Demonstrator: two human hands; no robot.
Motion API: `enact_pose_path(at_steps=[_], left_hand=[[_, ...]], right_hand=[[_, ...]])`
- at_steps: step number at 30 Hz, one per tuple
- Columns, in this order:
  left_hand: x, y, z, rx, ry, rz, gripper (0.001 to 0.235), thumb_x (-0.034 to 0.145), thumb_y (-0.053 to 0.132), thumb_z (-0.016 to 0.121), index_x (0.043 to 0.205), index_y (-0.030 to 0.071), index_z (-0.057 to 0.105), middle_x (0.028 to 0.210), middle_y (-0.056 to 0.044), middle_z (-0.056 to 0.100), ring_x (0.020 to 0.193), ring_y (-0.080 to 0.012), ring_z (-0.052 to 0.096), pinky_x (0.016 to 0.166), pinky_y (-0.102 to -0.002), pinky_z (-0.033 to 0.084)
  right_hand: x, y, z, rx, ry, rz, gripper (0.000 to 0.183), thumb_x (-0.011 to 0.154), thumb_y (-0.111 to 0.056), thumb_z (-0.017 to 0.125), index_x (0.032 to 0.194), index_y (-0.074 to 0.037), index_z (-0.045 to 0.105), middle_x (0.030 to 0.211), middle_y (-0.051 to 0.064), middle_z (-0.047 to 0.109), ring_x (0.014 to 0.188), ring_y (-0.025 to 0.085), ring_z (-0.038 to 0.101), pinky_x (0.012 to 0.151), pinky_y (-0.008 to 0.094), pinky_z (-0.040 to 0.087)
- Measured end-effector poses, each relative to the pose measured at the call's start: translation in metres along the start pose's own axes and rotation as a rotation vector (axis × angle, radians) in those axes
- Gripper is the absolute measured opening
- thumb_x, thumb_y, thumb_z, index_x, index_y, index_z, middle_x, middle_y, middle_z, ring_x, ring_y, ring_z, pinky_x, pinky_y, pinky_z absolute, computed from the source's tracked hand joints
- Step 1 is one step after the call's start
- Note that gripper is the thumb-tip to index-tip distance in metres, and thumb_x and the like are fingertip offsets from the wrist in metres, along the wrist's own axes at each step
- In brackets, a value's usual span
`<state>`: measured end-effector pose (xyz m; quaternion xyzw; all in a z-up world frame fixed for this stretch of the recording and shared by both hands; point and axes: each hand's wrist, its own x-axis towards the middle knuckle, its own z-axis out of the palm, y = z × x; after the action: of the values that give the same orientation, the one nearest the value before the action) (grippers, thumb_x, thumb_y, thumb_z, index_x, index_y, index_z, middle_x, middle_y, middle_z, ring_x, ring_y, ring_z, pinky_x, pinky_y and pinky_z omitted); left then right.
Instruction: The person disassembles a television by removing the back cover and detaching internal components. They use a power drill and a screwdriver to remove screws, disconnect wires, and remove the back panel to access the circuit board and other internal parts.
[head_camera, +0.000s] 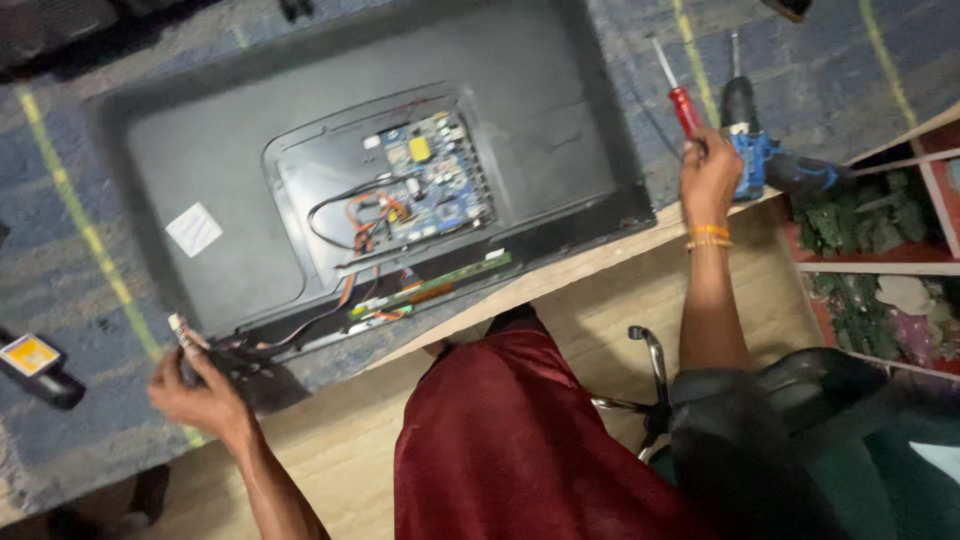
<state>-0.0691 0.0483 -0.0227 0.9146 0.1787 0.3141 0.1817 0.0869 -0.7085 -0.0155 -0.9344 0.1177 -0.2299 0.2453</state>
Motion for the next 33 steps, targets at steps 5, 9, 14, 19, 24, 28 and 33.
enact_pose_path(at_steps=[5,9,14,19,24,28,33], left_hand=[[0.022,0.141,0.026,-0.331,-0.014,-0.021,0.025,0.117,0.016,0.062,0.130,-0.006,0.066,0.122,-0.019,0.068,0.115,-0.0299,0.068,0.100,-0.041,0.056],[0.039,0.280,0.070,-0.458,-0.204,-0.007,0.026,0.106,0.014,0.065,0.127,-0.002,0.068,0.107,-0.017,0.070,0.095,-0.0263,0.069,0.085,-0.036,0.054],[0.031,0.414,0.129,-0.699,-0.495,0.061,0.021,0.102,0.015,0.065,0.115,0.000,0.071,0.104,-0.017,0.073,0.093,-0.0281,0.072,0.083,-0.036,0.055],[0.018,0.517,0.228,-0.968,-0.713,0.016,0.026,0.102,0.020,0.068,0.118,0.001,0.071,0.106,-0.014,0.077,0.096,-0.0208,0.076,0.084,-0.033,0.059],[0.013,0.599,0.345,-1.481,-1.099,-0.340,0.041,0.098,0.020,0.067,0.134,0.002,0.059,0.103,-0.007,0.073,0.089,-0.0154,0.074,0.077,-0.031,0.062],[0.013,0.611,0.397,-1.597,-1.407,-0.305,0.032,0.101,0.016,0.068,0.126,-0.004,0.069,0.103,-0.012,0.075,0.091,-0.0180,0.075,0.082,-0.032,0.063],[0.015,0.617,0.436,-1.468,-1.490,-0.244,0.025,0.096,0.011,0.071,0.115,-0.005,0.072,0.096,-0.014,0.077,0.086,-0.0197,0.076,0.078,-0.031,0.063]], right_hand=[[0.059,0.017,0.020,-0.305,-0.226,0.010,0.023,0.094,-0.011,0.071,0.115,-0.003,0.072,0.095,0.027,0.070,0.089,0.047,0.066,0.075,0.054,0.052],[0.085,0.025,0.032,-0.352,-0.236,-0.119,0.019,0.096,-0.019,0.067,0.110,-0.008,0.074,0.098,0.024,0.071,0.090,0.045,0.069,0.077,0.054,0.054],[0.073,0.028,0.010,0.073,-0.283,0.072,0.025,0.090,-0.011,0.075,0.114,-0.004,0.071,0.100,0.015,0.075,0.085,0.028,0.073,0.075,0.039,0.058],[0.065,0.011,-0.010,0.559,-0.378,0.294,0.034,0.091,-0.004,0.075,0.124,-0.001,0.066,0.105,0.009,0.073,0.088,0.011,0.069,0.075,0.026,0.058],[0.059,-0.004,-0.029,0.519,-0.400,0.238,0.036,0.091,-0.003,0.076,0.126,0.000,0.067,0.105,0.010,0.074,0.090,0.013,0.070,0.076,0.027,0.059],[0.062,0.001,-0.030,0.493,-0.409,0.292,0.037,0.088,-0.003,0.076,0.124,-0.001,0.069,0.103,0.009,0.075,0.087,0.012,0.071,0.073,0.027,0.060],[0.072,0.012,-0.040,0.420,-0.346,0.278,0.036,0.087,-0.005,0.077,0.122,-0.003,0.070,0.101,0.009,0.074,0.083,0.012,0.068,0.072,0.028,0.058]])
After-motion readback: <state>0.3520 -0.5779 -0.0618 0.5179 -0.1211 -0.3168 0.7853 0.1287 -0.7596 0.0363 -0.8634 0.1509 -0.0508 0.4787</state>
